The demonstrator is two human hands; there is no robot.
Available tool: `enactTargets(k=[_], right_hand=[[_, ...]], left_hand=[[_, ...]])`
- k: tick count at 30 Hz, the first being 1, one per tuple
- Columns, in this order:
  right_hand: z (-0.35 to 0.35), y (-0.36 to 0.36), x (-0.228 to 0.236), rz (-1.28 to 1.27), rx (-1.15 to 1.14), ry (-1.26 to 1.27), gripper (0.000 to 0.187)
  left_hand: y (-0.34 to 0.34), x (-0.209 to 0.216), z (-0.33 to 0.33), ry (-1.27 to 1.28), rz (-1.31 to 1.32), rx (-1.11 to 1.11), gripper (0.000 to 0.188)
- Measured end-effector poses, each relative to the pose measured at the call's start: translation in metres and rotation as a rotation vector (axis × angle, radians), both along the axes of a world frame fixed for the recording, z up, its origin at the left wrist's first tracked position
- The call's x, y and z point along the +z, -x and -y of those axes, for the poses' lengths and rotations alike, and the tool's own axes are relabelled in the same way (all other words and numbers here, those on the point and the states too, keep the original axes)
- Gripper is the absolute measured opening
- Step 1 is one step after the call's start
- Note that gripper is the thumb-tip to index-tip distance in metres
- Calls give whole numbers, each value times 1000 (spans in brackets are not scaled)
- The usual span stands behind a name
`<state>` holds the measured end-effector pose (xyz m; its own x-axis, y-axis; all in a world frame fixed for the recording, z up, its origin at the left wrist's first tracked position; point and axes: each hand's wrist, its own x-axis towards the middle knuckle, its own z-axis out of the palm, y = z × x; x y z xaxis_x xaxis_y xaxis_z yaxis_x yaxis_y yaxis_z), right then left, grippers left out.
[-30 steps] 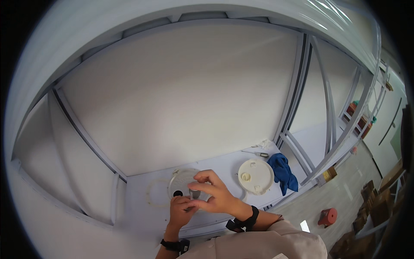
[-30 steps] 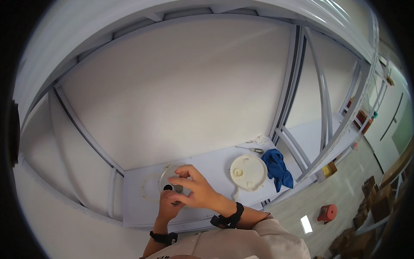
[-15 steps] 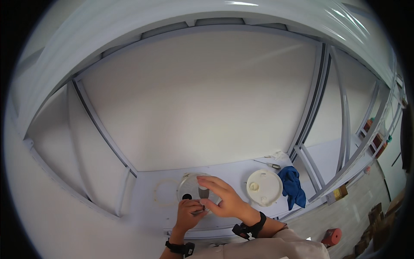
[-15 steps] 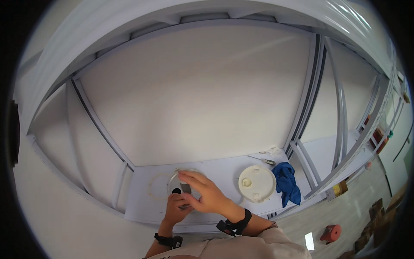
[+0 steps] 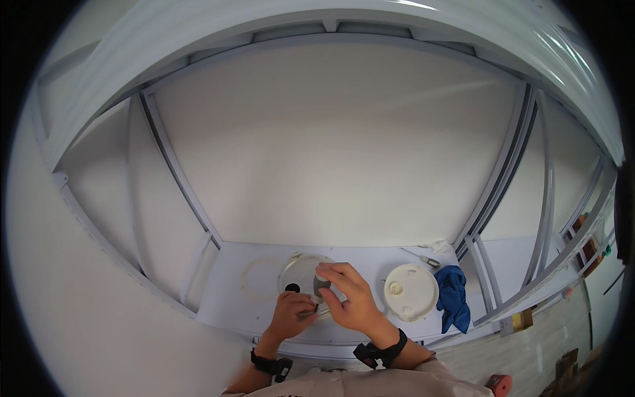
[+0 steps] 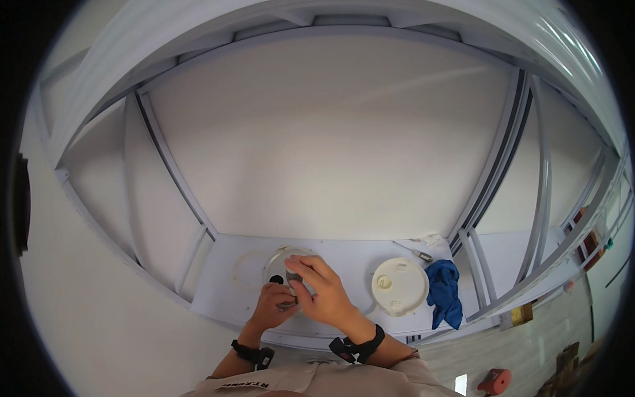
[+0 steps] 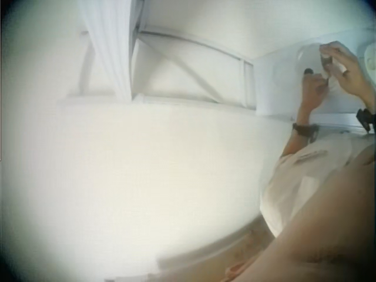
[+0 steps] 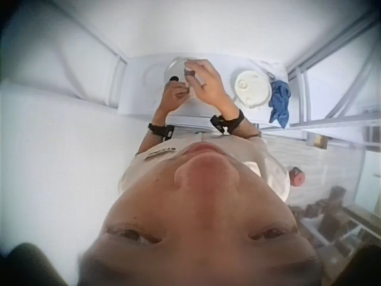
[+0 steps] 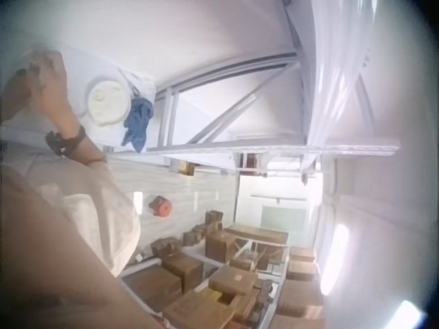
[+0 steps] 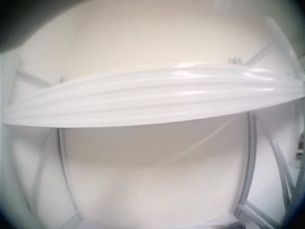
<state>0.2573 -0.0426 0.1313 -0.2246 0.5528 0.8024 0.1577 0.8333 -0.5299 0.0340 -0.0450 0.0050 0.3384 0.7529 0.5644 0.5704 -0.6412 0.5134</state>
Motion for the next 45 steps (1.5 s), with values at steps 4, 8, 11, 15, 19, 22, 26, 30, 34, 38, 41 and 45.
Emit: enactTargets(k=[4,8,11,15,19,22,26,30,34,38,41,45], right_hand=[[0,6,-1,34,66,11,44],[1,11,-6,-39,186,5,36],[4,14,6,-10,66,-109,33],[-8,19,-5,-6,29,-45,37],[-4,25,-4,-65,130,148,37],[-2,22,-3,8,127,193,37],[2,25,11,68,33,40,39],[6,26,11,1,-57,48,40],[5,24,8,8,-101,104,43],[-3,21,17,49,-56,84,44],[-9,27,16,39,-22,72,46],[-14,28,12,7,72,37,49]], left_hand=[[4,-6,-2,6,17,12,16],[8,-17,-7,74,31,-27,17],[8,-23,-10,50,12,-14,18],[12,-16,-4,43,-20,0,18],[15,-12,-4,76,2,-41,18],[14,-11,-8,92,18,-67,19],[13,-7,-8,174,-4,-66,18],[13,-11,-10,195,36,-63,17],[16,-9,-7,204,31,-68,15],[15,-3,-7,220,35,-75,14],[15,-9,-9,182,62,-93,15],[16,-12,-9,166,61,-81,17]])
